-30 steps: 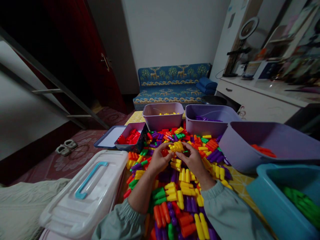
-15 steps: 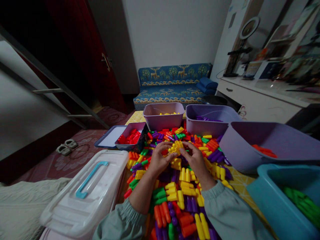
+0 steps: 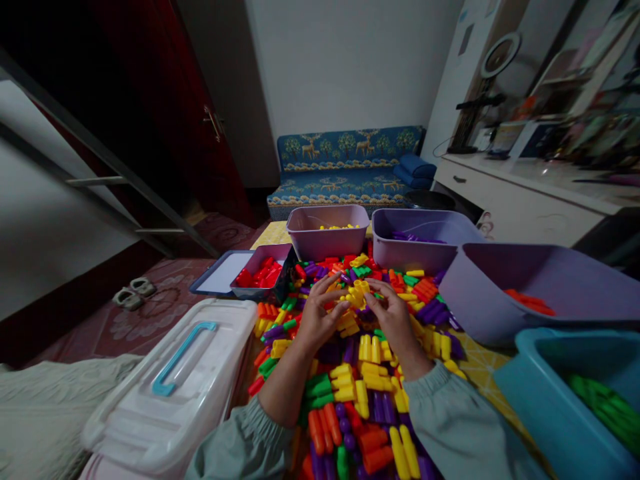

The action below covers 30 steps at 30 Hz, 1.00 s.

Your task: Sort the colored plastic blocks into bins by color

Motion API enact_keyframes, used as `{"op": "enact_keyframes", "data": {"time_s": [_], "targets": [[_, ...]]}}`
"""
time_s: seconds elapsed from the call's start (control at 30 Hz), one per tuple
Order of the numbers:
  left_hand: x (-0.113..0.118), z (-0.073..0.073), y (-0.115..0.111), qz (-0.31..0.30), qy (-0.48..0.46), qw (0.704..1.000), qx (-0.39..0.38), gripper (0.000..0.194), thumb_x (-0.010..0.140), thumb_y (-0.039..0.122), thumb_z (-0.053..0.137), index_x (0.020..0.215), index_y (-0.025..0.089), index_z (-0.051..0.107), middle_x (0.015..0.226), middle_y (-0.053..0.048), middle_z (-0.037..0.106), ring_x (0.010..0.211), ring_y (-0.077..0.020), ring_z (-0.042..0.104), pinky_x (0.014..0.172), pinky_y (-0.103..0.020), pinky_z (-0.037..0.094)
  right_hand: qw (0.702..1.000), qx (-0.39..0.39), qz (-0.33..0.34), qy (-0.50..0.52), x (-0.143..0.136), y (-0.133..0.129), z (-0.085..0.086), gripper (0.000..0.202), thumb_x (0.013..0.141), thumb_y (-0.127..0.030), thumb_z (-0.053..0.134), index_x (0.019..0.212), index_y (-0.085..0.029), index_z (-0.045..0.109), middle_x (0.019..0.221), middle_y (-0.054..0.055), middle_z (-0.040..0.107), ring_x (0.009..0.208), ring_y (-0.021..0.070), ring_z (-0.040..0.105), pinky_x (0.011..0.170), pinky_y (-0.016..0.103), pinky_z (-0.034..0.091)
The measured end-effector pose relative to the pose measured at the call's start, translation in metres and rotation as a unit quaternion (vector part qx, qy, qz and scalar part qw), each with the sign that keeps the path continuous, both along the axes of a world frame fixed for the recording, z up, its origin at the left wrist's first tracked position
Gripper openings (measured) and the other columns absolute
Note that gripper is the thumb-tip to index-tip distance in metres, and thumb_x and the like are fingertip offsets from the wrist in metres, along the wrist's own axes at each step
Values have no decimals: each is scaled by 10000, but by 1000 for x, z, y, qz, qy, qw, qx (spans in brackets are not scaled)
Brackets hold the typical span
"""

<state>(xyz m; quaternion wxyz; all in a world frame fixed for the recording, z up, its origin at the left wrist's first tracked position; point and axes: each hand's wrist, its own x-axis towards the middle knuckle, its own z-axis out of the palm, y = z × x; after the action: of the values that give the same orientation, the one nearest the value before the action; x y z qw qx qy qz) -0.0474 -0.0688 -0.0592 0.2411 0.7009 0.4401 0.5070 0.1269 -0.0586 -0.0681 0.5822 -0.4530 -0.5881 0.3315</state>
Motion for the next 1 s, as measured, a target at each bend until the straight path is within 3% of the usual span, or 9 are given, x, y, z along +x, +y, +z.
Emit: {"op": "enact_keyframes", "data": {"time_s": [0.2,0.37,0.47,0.53,0.6,0.63,0.7,0.83,1.0], "targets": [[-3,-2,-1,19,112,993,21,216,812,375,679,984,277,765,1527,-14,385,1488,-336,26,1165,-610,113,1000,-9,-5,1,0,0,0,320,824,-445,623,1013,-192,676,1147,108,659,1097,254,600,910,395,499],[-2,4,-4,-6,155,988,28,230,793,365,698,984,258,770,1520,-39,395,1479,-366,-81,1139,-669,55,1000,-22,-10,0,0,0,-2,338,808,-466,627,1003,-196,684,1127,105,678,1080,262,609,903,405,502],[-2,5,-5,-12,150,988,26,200,784,318,708,971,270,764,1484,-37,451,1479,-375,48,1134,-665,113,999,-42,-19,16,0,3,-7,365,778,-470,646,1008,-188,674,1098,111,687,1034,262,627,878,407,516],[-1,4,-4,-22,115,993,20,189,811,274,672,981,252,753,1362,-72,583,1406,-346,322,1123,-591,262,997,-64,-27,36,1,5,-13,396,749,-475,661,1012,-179,663,1064,117,693,982,257,644,859,411,527],[1,2,-3,-14,68,998,-7,194,841,266,627,992,214,739,1156,-104,704,1173,-299,585,1024,-486,433,995,-79,-31,48,2,8,-17,412,729,-482,669,1001,-173,660,1034,120,698,944,251,657,850,417,534],[2,2,-3,-2,43,999,-27,200,847,278,618,986,194,734,1064,-109,732,1048,-279,651,955,-442,488,995,-83,-31,50,2,9,-19,410,725,-483,671,993,-173,661,1025,119,701,934,248,661,851,419,535],[3,1,-2,23,-11,997,-68,220,838,321,626,958,164,722,950,-103,746,896,-252,692,846,-378,534,995,-88,-27,49,3,9,-20,401,723,-480,675,983,-175,663,1017,116,706,925,244,666,852,419,536],[2,5,2,31,-140,983,-116,305,777,412,684,920,142,683,861,-72,732,805,-205,692,742,-289,543,994,-97,-19,53,4,8,-19,408,723,-482,679,990,-173,662,1010,114,710,914,243,668,832,408,542],[-1,10,3,31,-272,947,-168,455,646,499,773,902,147,643,808,-47,712,756,-193,704,689,-290,566,993,-103,-17,56,4,8,-20,404,726,-476,677,990,-172,655,1019,108,700,932,237,658,847,389,530]]}}
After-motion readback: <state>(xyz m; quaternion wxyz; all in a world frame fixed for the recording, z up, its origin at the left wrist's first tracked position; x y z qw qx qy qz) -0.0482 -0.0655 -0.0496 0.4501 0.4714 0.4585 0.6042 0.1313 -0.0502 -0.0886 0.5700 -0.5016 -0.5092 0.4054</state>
